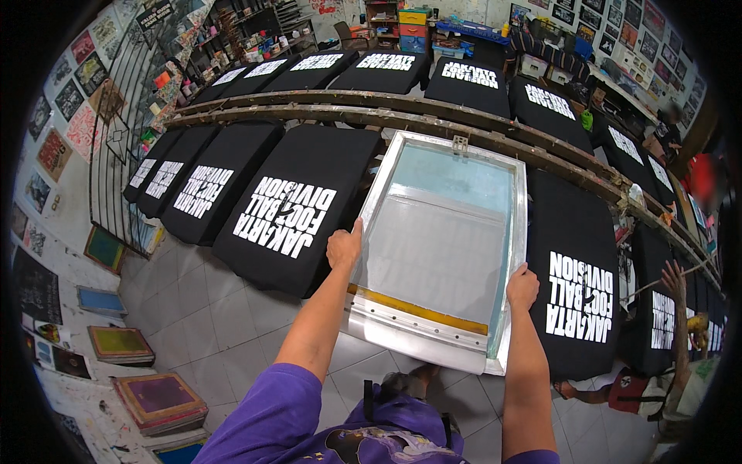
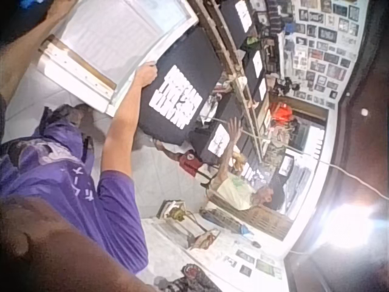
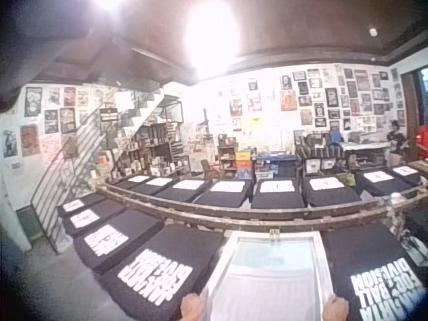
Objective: The person carries a screen printing frame to a production table and aligns it over a black t-shirt. They use a squeegee to pull ink through the mesh, printing a white design onto the fabric. The process is repeated on multiple shirts in a row.
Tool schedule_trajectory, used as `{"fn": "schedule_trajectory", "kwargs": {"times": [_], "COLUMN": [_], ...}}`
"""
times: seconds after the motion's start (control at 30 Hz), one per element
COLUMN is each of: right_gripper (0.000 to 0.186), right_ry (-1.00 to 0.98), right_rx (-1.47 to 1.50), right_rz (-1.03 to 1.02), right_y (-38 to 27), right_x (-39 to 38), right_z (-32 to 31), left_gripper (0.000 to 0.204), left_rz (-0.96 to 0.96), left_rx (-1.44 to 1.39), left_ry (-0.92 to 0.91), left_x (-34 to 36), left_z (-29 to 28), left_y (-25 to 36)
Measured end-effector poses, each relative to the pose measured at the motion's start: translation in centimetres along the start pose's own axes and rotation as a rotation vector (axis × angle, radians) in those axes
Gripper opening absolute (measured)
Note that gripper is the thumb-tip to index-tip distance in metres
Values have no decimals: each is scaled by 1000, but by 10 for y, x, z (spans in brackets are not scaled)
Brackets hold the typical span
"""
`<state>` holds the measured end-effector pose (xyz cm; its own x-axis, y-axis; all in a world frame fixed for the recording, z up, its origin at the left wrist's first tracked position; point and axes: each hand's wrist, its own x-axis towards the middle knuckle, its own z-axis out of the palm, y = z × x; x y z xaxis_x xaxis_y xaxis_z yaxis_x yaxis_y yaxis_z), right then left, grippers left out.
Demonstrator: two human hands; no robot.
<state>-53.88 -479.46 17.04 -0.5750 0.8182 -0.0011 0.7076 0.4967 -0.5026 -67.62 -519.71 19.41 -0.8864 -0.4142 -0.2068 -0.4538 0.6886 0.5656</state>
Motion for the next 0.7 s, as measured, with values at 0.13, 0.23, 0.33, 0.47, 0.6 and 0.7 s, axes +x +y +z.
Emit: {"fn": "schedule_trajectory", "kwargs": {"times": [0.13,0.23,0.33,0.47,0.6,0.7], "right_gripper": [57,58,58,53,53,54], "right_ry": [-8,-34,5,-33,-19,6], "right_rx": [-4,35,9,19,56,40], "right_rz": [-4,-8,40,22,28,40], "right_y": [-2,-4,4,-9,-7,3], "right_x": [-5,-6,1,-6,-3,4], "right_z": [-3,-4,3,-3,0,0], "left_gripper": [77,78,79,80,87,88], "left_rz": [-16,-16,-12,25,66,98], "left_rx": [5,5,11,38,52,44], "left_ry": [3,17,45,50,59,31], "left_x": [0,0,6,25,34,21], "left_z": [-1,1,8,14,16,27], "left_y": [-3,-1,-1,-22,-27,-8]}}
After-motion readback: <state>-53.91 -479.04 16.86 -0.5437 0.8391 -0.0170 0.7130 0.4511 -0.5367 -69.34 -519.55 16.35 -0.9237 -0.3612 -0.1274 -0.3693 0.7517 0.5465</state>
